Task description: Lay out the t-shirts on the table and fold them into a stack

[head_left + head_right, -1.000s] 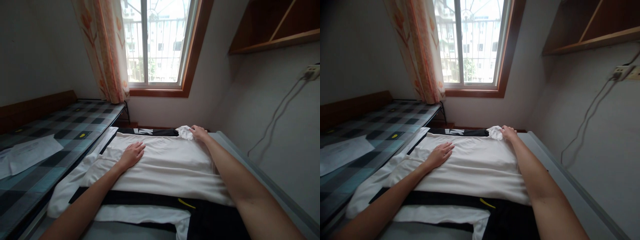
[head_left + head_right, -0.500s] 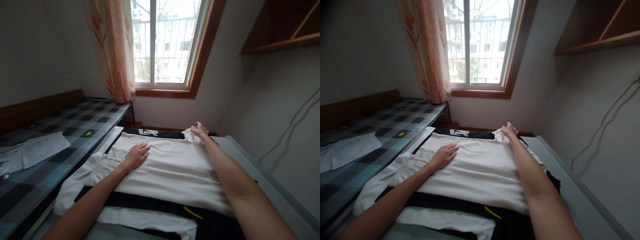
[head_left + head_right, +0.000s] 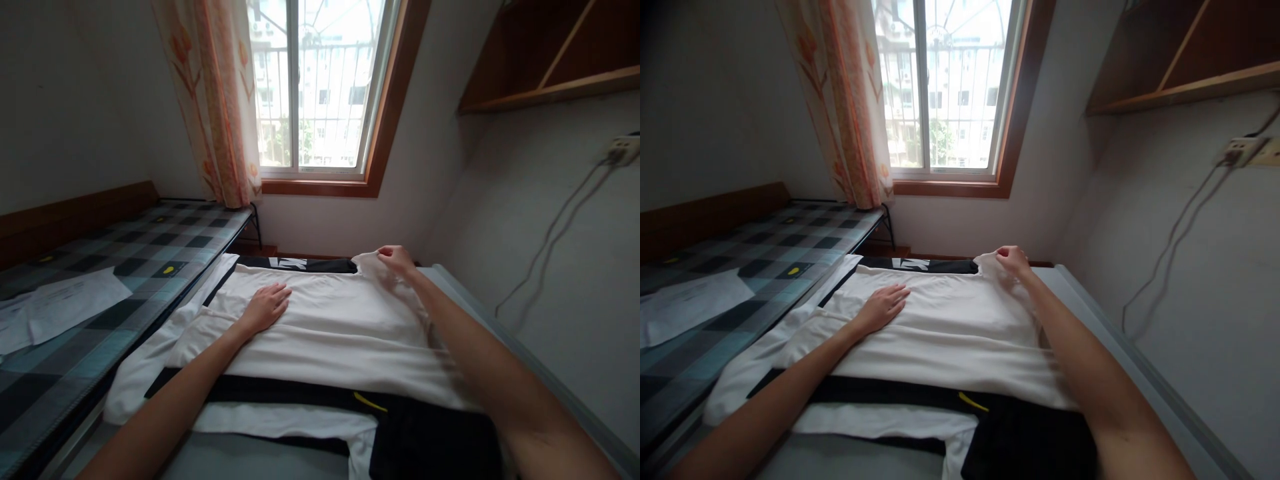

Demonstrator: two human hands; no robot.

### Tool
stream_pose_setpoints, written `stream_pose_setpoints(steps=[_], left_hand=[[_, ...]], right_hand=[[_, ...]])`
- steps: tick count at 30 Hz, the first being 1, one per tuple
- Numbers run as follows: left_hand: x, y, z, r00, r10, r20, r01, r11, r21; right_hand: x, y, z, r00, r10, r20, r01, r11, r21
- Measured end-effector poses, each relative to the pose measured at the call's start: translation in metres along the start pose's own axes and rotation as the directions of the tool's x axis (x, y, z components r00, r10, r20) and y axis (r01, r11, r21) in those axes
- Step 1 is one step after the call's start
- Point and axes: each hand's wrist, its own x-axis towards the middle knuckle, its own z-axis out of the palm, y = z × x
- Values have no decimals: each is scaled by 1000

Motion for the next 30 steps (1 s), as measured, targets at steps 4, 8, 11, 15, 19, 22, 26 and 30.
stream_pose_setpoints(steps=[4, 8, 11, 15, 19, 22, 26, 30], left_hand=[[0, 1, 0, 1000, -1, -4, 1, 1000, -13], [1, 0, 1, 1000, 1, -13, -1, 1000, -21], [1, 0, -1, 1000, -5, -12, 5, 1000, -27], [9, 7, -6, 1000, -27, -2, 27, 998, -52], [38, 33, -5, 996, -79, 35, 82, 991, -106], [68, 61, 6, 993, -61, 100, 84, 967, -242], [108, 100, 26, 978, -35, 205, 138, 847, -513], [137, 127, 46, 965, -124, 230, 253, 664, -704]], right_hand=[[-46, 5, -22, 980, -153, 129, 124, 970, 211], [-99, 8, -37, 875, -259, 409, 170, 955, 243], [-119, 9, -43, 807, -263, 529, 158, 959, 236], [-108, 22, -49, 917, -191, 350, 121, 970, 212], [-89, 43, -41, 988, 133, 82, -143, 982, 123], [-92, 49, -22, 959, 282, 12, -282, 957, 73], [-107, 42, 4, 967, 242, -79, -242, 970, -1], [-114, 40, 15, 994, 92, -64, -90, 996, 28]])
